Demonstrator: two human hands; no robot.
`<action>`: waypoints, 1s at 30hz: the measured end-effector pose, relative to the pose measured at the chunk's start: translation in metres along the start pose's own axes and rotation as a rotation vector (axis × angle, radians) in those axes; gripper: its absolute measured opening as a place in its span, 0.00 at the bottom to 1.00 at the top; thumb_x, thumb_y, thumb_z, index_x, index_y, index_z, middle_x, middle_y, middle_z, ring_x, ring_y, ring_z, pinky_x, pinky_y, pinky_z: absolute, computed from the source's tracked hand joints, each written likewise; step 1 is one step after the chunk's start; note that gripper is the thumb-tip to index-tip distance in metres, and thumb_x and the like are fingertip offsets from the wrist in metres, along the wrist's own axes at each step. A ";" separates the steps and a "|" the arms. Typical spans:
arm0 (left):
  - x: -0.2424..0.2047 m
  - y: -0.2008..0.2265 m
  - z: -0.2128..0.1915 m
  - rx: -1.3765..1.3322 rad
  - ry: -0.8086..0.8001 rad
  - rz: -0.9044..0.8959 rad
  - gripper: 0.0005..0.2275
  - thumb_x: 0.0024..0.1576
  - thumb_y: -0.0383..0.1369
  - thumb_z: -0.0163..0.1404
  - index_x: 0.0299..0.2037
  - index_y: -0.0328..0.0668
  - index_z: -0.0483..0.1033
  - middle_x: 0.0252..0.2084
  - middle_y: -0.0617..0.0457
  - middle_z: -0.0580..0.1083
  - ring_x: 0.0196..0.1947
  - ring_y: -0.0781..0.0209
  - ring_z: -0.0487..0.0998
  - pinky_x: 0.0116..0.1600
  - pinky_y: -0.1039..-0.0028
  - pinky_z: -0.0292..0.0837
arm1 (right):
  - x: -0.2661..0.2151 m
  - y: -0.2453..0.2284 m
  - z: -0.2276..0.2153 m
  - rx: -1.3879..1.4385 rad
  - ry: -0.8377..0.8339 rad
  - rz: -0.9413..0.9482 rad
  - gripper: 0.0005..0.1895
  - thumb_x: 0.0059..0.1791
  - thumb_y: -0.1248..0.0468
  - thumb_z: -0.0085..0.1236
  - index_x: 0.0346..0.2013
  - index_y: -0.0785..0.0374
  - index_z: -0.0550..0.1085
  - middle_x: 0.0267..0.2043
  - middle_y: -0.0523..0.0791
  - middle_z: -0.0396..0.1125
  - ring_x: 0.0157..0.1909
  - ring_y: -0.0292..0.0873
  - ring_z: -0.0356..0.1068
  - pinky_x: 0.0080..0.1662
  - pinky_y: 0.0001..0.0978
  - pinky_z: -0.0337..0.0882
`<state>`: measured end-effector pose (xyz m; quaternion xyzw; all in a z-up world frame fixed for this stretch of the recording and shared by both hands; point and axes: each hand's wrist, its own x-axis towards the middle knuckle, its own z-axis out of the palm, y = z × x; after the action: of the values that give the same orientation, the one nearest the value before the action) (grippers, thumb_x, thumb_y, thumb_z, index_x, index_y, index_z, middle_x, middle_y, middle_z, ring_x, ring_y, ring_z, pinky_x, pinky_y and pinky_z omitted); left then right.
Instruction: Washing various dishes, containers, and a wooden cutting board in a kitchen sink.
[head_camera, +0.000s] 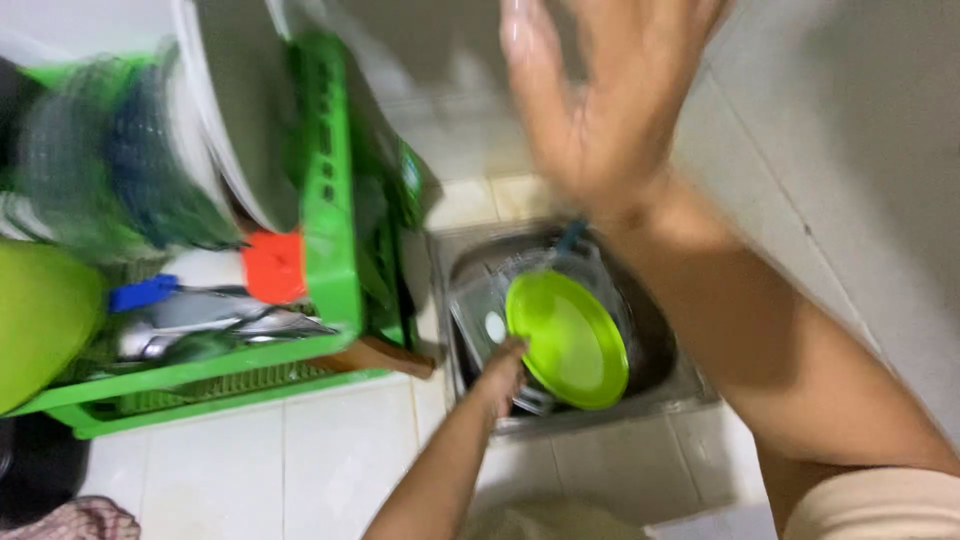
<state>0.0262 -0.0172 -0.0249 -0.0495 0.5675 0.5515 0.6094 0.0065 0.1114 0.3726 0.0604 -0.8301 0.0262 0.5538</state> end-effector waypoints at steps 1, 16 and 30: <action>0.004 0.005 0.002 0.045 0.005 -0.008 0.30 0.66 0.45 0.42 0.77 0.53 0.46 0.78 0.43 0.51 0.76 0.42 0.52 0.75 0.56 0.49 | -0.023 -0.021 -0.013 -0.034 -0.019 -0.007 0.11 0.52 0.66 0.62 0.49 0.64 0.76 0.56 0.51 0.66 0.61 0.56 0.64 0.63 0.54 0.58; 0.010 0.027 0.048 0.040 0.145 -0.074 0.36 0.62 0.46 0.42 0.77 0.63 0.33 0.79 0.44 0.43 0.79 0.42 0.43 0.76 0.39 0.37 | -0.423 0.012 -0.013 0.193 -0.412 1.408 0.29 0.48 0.59 0.67 0.59 0.64 0.68 0.54 0.51 0.71 0.53 0.46 0.75 0.52 0.37 0.75; 0.043 0.110 0.009 -0.306 0.185 0.386 0.21 0.63 0.44 0.49 0.59 0.39 0.70 0.52 0.46 0.76 0.51 0.54 0.77 0.55 0.64 0.74 | -0.378 0.139 0.006 0.892 -0.490 1.927 0.27 0.45 0.69 0.64 0.60 0.60 0.74 0.57 0.49 0.73 0.53 0.46 0.75 0.54 0.38 0.76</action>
<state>-0.0588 0.0577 0.0086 -0.0821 0.5297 0.7300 0.4241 0.1268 0.2754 0.0247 -0.4164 -0.5324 0.7355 0.0484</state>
